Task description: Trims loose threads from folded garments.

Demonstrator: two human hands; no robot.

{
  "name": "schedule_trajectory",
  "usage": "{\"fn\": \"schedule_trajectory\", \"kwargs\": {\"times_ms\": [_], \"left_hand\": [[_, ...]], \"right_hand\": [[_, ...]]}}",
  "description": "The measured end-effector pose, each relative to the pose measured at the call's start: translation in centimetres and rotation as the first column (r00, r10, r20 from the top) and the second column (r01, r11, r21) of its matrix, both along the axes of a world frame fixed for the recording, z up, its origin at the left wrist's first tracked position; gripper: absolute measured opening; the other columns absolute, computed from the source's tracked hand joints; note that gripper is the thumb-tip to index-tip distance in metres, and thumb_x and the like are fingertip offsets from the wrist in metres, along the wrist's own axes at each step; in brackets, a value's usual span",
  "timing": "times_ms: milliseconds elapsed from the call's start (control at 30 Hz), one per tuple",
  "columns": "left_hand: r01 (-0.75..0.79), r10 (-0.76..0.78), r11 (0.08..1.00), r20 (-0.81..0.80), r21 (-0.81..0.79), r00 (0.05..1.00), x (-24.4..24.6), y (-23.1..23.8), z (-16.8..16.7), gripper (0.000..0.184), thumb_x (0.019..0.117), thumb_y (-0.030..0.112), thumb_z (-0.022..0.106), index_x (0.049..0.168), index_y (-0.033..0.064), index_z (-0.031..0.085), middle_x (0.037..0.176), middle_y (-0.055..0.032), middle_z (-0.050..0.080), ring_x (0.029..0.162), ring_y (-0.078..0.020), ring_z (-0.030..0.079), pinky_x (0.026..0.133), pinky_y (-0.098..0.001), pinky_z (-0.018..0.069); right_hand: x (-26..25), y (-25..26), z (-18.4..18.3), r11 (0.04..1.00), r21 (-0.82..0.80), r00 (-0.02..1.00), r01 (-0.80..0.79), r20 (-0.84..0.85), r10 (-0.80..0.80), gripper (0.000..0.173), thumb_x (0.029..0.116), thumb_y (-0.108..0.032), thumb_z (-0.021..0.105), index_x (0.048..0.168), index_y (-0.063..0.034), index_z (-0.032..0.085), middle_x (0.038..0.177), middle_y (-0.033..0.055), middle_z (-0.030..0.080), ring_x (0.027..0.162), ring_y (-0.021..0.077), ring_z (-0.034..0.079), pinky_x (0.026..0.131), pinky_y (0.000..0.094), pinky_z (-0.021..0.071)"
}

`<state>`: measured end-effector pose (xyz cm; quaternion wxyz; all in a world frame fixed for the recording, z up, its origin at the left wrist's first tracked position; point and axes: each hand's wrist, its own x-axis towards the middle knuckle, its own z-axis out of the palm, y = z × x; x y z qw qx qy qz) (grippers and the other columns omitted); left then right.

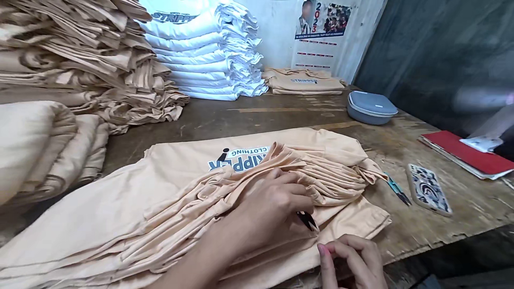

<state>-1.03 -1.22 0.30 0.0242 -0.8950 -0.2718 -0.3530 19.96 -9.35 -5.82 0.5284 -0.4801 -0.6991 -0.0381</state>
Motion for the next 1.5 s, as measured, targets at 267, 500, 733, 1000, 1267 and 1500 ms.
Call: {"fn": "schedule_trajectory", "kwargs": {"times_ms": [267,500,733,1000,1267,1500], "left_hand": [[0.102,-0.100,0.980,0.017,-0.169,0.995,0.7,0.4,-0.8,0.008,0.0944,0.017,0.067,0.095,0.0171,0.075,0.088,0.0035,0.069,0.092,-0.0161,0.061,0.086,-0.0363,0.0468],[0.028,0.025,0.861,0.096,-0.508,0.995,1.5,1.6,-0.7,0.012,0.0786,0.006,0.076,0.090,0.0095,0.075,0.085,-0.0031,0.069,0.078,-0.0142,0.064,0.072,-0.0348,0.0549],[-0.017,0.204,0.846,0.294,-0.533,0.934,1.5,1.9,-1.3,0.013,0.0724,-0.001,0.072,0.074,0.0100,0.064,0.073,0.0034,0.061,0.069,-0.0053,0.057,0.061,-0.0257,0.0474],[-0.011,0.109,0.889,0.190,-0.457,0.976,-0.2,1.3,-0.3,0.022,0.0805,0.005,0.072,0.100,0.0133,0.074,0.095,0.0039,0.070,0.084,-0.0041,0.066,0.076,-0.0251,0.0595],[-0.054,0.172,0.498,0.038,-0.866,0.984,-0.4,0.1,2.3,0.032,0.1053,0.040,0.055,0.104,0.0155,0.076,0.080,0.0022,0.063,0.070,-0.0068,0.056,0.068,-0.0307,0.0481],[-0.497,0.540,0.811,0.068,-0.308,0.839,0.8,0.8,-0.3,0.036,0.0762,0.004,0.079,0.108,0.0108,0.064,0.077,-0.0040,0.068,0.070,-0.0242,0.069,0.061,-0.0497,0.0576]], "right_hand": [[0.7,0.4,-0.7,0.987,0.052,0.988,-0.152,-0.028,0.153,0.014,0.0896,-0.030,0.075,0.080,-0.0203,0.072,0.092,-0.0053,0.064,0.096,0.0072,0.059,0.094,0.0307,0.0452],[2.2,1.4,0.4,0.951,-0.104,0.948,-0.291,-0.169,0.271,0.022,0.0852,0.005,0.056,0.102,0.0036,0.070,0.117,0.0161,0.065,0.090,0.0119,0.072,0.074,0.0254,0.0648],[-1.2,1.9,2.3,0.966,-0.260,0.990,0.007,0.136,0.030,0.021,0.0878,-0.035,0.074,0.088,-0.0151,0.080,0.106,0.0044,0.072,0.087,0.0163,0.068,0.068,0.0334,0.0580],[2.0,1.4,1.8,0.761,-0.254,0.793,-0.597,-0.330,0.512,0.005,0.0892,-0.011,0.078,0.086,-0.0064,0.077,0.109,0.0069,0.067,0.100,0.0094,0.066,0.084,0.0236,0.0599],[1.5,2.3,2.6,0.900,-0.325,0.930,-0.290,0.124,0.345,0.027,0.0898,-0.038,0.077,0.105,-0.0160,0.079,0.111,0.0084,0.068,0.092,0.0151,0.067,0.074,0.0327,0.0596],[2.9,2.3,4.3,0.728,-0.508,0.836,-0.461,0.028,0.549,0.039,0.0980,-0.036,0.069,0.073,-0.0061,0.070,0.090,0.0066,0.067,0.086,0.0142,0.064,0.076,0.0338,0.0541]]}}
